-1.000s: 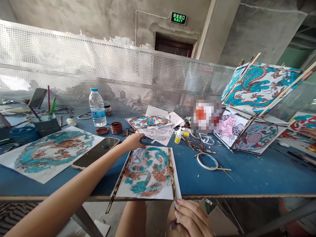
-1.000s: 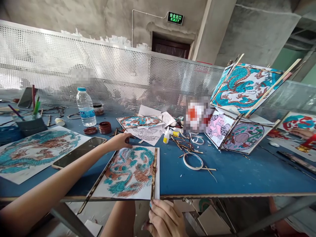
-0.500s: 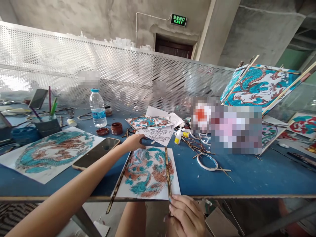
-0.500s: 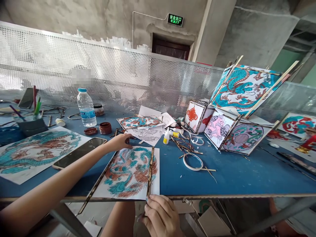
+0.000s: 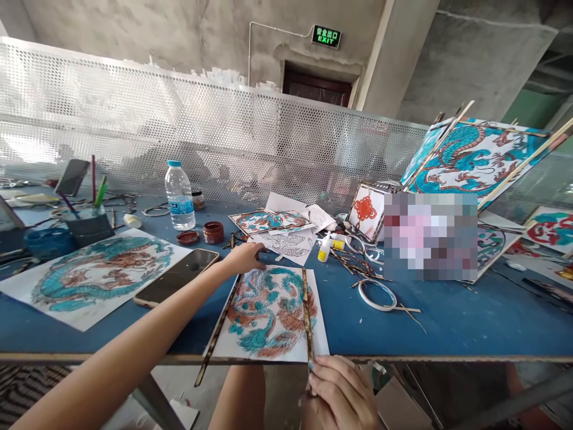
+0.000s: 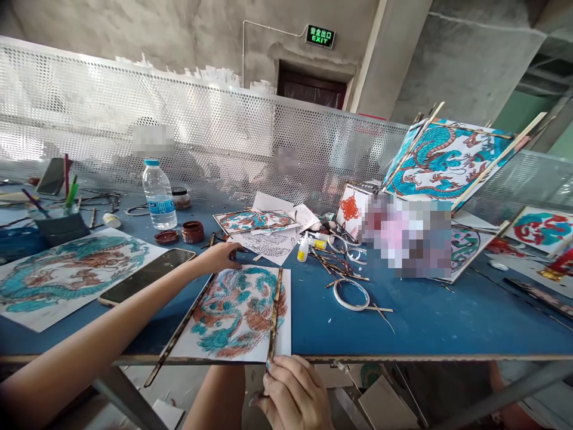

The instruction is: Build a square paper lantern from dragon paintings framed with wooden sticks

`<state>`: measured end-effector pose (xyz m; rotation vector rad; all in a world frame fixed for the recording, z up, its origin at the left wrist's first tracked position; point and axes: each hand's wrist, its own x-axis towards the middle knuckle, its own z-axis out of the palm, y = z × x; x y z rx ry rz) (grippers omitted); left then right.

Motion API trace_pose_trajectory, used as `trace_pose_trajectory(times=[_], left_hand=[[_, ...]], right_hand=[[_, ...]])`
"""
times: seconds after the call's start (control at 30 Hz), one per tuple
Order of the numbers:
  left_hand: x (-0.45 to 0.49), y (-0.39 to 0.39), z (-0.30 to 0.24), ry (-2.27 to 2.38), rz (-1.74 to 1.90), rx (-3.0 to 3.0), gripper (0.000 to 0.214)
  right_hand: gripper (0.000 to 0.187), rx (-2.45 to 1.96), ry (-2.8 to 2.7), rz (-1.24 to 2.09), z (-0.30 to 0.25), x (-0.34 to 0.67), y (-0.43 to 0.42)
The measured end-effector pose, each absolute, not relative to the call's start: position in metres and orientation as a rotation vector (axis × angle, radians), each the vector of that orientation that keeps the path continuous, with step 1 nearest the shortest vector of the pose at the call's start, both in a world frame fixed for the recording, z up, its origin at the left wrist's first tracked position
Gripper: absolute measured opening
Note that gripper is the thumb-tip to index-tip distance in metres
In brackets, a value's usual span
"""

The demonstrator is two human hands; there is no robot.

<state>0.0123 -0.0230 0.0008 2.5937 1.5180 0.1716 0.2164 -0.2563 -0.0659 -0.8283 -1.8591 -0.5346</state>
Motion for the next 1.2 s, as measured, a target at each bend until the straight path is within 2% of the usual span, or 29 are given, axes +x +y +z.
trace_pose_trajectory(times=[0.33,0.6,0.8,0.9,1.1,1.2], left_hand=[[0.013,-0.024,-0.001,1.495,0.199,2.688,0.050],[0.023,-0.037,-0.002,1.097,0.260,2.941,0.053],[0.022,-0.035,-0.002,1.156,0.248,2.872,0.047],[0.021,-0.034,-0.001,1.150,0.259,2.880,0.051],[0.042,-0.053,-0.003,0.679,0.228,2.963,0.072],[0.057,-0.070,-0.007,0.524,0.140,3.001,0.067]], right_hand=[[0.029,-0.854,-1.898,-0.509,-0.062,0.218,-0.258],[0.029,-0.853,-1.902,-0.521,-0.064,0.219,-0.259],[0.030,-0.853,-1.891,-0.511,-0.065,0.220,-0.261],[0.029,-0.860,-1.894,-0.509,-0.068,0.221,-0.261],[0.029,-0.865,-1.874,-0.515,-0.071,0.221,-0.260],[0.028,-0.850,-1.890,-0.511,-0.070,0.221,-0.259]])
